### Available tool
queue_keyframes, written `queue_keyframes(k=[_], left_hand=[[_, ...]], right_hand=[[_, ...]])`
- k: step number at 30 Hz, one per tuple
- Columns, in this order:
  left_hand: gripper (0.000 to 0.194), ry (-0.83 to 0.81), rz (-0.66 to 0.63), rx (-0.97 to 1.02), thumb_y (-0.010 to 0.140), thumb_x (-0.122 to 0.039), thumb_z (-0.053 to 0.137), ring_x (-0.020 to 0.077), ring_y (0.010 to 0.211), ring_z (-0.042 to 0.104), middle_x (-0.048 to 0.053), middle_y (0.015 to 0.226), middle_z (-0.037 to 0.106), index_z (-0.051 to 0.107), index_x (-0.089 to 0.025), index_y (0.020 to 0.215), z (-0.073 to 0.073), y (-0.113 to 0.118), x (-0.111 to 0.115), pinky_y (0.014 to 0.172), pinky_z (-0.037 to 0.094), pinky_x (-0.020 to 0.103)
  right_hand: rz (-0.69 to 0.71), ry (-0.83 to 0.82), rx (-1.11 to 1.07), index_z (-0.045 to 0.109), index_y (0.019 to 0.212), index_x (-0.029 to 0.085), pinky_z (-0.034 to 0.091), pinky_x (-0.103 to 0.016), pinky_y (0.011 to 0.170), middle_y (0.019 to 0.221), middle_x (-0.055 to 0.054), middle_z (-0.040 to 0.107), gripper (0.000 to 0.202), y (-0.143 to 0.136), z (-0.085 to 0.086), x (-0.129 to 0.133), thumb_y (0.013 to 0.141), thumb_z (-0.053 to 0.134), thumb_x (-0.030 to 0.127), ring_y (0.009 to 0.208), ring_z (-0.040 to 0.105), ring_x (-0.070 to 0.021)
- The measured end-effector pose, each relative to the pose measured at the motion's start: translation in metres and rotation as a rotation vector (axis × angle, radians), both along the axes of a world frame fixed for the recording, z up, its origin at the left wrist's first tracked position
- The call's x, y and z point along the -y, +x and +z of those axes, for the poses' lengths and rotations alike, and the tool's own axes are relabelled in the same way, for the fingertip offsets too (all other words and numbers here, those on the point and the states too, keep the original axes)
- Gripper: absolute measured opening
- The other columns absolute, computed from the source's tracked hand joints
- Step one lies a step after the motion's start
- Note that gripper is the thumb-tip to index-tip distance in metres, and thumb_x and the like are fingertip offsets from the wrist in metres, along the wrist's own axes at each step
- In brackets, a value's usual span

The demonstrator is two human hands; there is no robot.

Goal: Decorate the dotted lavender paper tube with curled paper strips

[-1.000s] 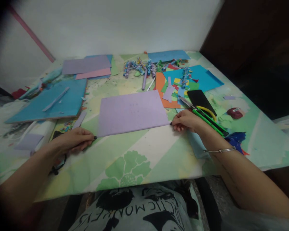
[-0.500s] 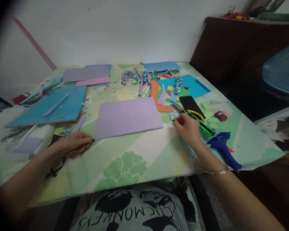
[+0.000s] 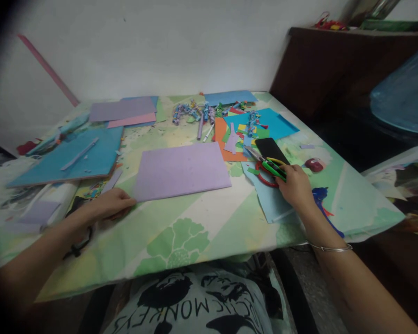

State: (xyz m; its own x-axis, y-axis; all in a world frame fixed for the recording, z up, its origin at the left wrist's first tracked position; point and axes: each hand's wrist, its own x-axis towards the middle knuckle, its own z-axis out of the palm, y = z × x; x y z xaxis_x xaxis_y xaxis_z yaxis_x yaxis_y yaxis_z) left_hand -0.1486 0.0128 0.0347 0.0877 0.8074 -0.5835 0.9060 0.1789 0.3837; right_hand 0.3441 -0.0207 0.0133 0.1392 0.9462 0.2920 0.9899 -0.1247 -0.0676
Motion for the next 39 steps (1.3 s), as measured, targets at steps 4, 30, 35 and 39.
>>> queue_keyframes(k=[4, 30, 35, 39], left_hand=[[0.043, 0.032, -0.051, -0.137, 0.071, -0.034, 0.054, 0.0141, 0.033, 0.043, 0.006, 0.033, 0.047, 0.046, -0.018, 0.032, 0.003, -0.006, -0.005, 0.043, 0.029, 0.025], [0.059, 0.772, -0.941, -0.005, 0.093, -0.046, 0.034, 0.0261, 0.140, 0.019, 0.004, 0.152, 0.024, 0.016, -0.030, 0.146, -0.036, 0.072, -0.013, 0.111, 0.013, 0.053], [0.057, 0.802, -0.931, -0.022, 0.093, -0.045, 0.034, 0.0250, 0.140, 0.020, 0.003, 0.152, 0.024, 0.018, -0.030, 0.146, -0.038, 0.072, -0.012, 0.111, 0.015, 0.053], [0.057, 0.813, -0.930, -0.018, 0.093, -0.045, 0.034, 0.0247, 0.140, 0.021, 0.003, 0.151, 0.025, 0.018, -0.030, 0.146, -0.038, 0.071, -0.011, 0.111, 0.017, 0.053]], right_hand=[[0.042, 0.086, -0.059, 0.059, 0.110, 0.012, 0.044, -0.039, 0.081, 0.100, -0.019, 0.061, 0.034, -0.009, 0.012, 0.017, 0.081, 0.052, 0.028, 0.094, 0.058, -0.0324], [-0.273, 0.068, 0.063, 0.056, 0.115, 0.016, 0.050, -0.038, 0.069, 0.110, -0.016, 0.059, 0.042, 0.012, -0.004, 0.134, 0.077, 0.052, 0.032, 0.093, 0.062, -0.0312], [-0.401, -0.087, 0.147, 0.065, 0.101, 0.018, 0.046, -0.035, 0.059, 0.091, -0.012, 0.069, 0.035, 0.030, 0.005, 0.138, 0.081, 0.047, 0.039, 0.079, 0.065, -0.0307], [-0.562, -0.229, 0.172, 0.068, 0.086, 0.019, 0.037, -0.033, 0.046, 0.071, -0.013, 0.067, 0.040, 0.045, 0.013, 0.136, 0.082, 0.043, 0.051, 0.061, 0.063, -0.0310]])
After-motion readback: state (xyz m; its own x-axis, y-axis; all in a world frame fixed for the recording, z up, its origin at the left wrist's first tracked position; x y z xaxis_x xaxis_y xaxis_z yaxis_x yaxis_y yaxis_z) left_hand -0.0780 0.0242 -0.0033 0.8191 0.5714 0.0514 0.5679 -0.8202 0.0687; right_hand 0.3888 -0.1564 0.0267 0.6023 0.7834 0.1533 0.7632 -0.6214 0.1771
